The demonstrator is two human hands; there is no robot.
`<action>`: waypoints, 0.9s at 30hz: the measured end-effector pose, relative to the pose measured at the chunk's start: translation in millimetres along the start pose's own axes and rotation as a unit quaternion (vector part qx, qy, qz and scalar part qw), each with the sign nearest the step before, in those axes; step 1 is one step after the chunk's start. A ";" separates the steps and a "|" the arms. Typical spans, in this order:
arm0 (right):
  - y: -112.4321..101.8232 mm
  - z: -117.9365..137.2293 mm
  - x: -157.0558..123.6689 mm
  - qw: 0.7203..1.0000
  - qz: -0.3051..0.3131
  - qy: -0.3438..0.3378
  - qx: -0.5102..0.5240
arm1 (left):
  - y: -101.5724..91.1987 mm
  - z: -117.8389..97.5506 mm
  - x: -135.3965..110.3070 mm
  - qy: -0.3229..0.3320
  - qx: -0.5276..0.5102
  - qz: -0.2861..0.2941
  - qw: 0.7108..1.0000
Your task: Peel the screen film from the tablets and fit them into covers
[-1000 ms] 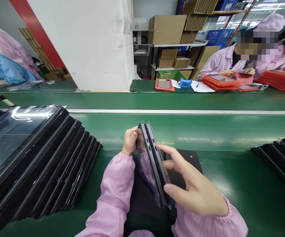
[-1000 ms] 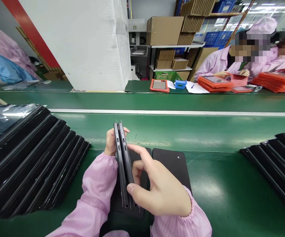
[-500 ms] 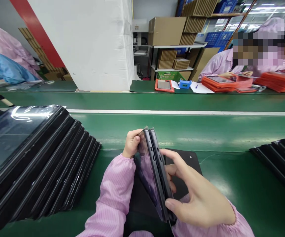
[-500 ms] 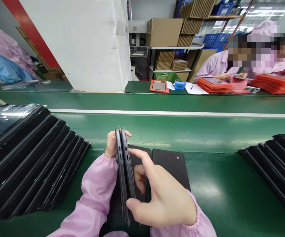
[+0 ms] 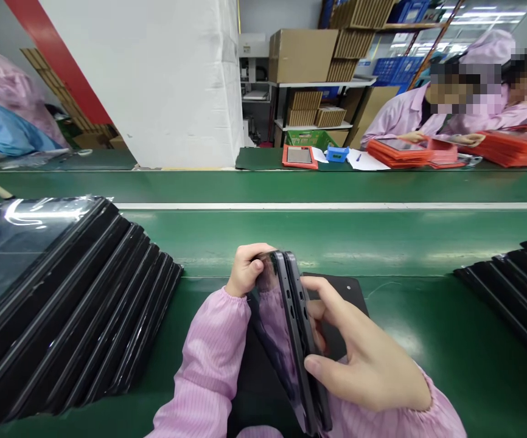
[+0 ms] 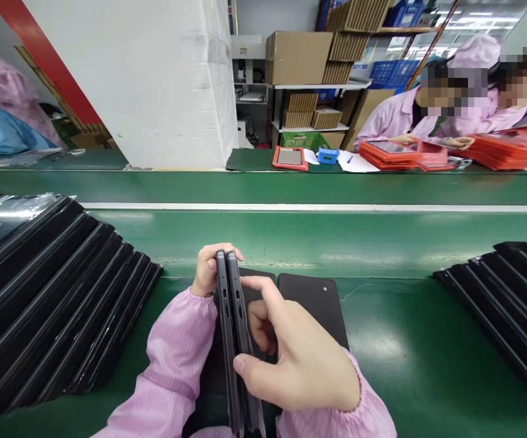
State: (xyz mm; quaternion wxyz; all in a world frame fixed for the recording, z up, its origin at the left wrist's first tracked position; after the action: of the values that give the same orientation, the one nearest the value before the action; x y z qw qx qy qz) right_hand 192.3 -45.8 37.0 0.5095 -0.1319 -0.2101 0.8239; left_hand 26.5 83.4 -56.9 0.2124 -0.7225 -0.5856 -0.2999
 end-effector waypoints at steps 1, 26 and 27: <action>-0.1 -0.3 0.8 1.000 0.000 -0.005 0.004 | -0.3 1.0 -0.4 -0.001 -0.001 -0.001 1.000; 14.4 -1.2 14.3 0.990 -0.057 -0.086 0.093 | 0.1 1.0 -0.7 -0.020 -0.011 0.009 1.000; 13.9 -0.9 13.8 0.991 -0.055 -0.088 0.089 | 0.6 -0.9 -0.6 -0.018 -0.012 0.013 1.000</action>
State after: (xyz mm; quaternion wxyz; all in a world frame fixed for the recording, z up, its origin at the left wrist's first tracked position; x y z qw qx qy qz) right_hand 175.7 -38.7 29.5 0.5435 -0.0013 -0.1874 0.8182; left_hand 26.8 82.3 -56.6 0.1974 -0.7376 -0.5764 -0.2911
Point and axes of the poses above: each hand's wrist, its own x-axis towards the middle knuckle, its own y-axis out of the palm, z = x × y, the point moved 1 cm from there along x, towards the middle knuckle, and after that the axes turned 3 degrees about -z, right-handed, at the moved point
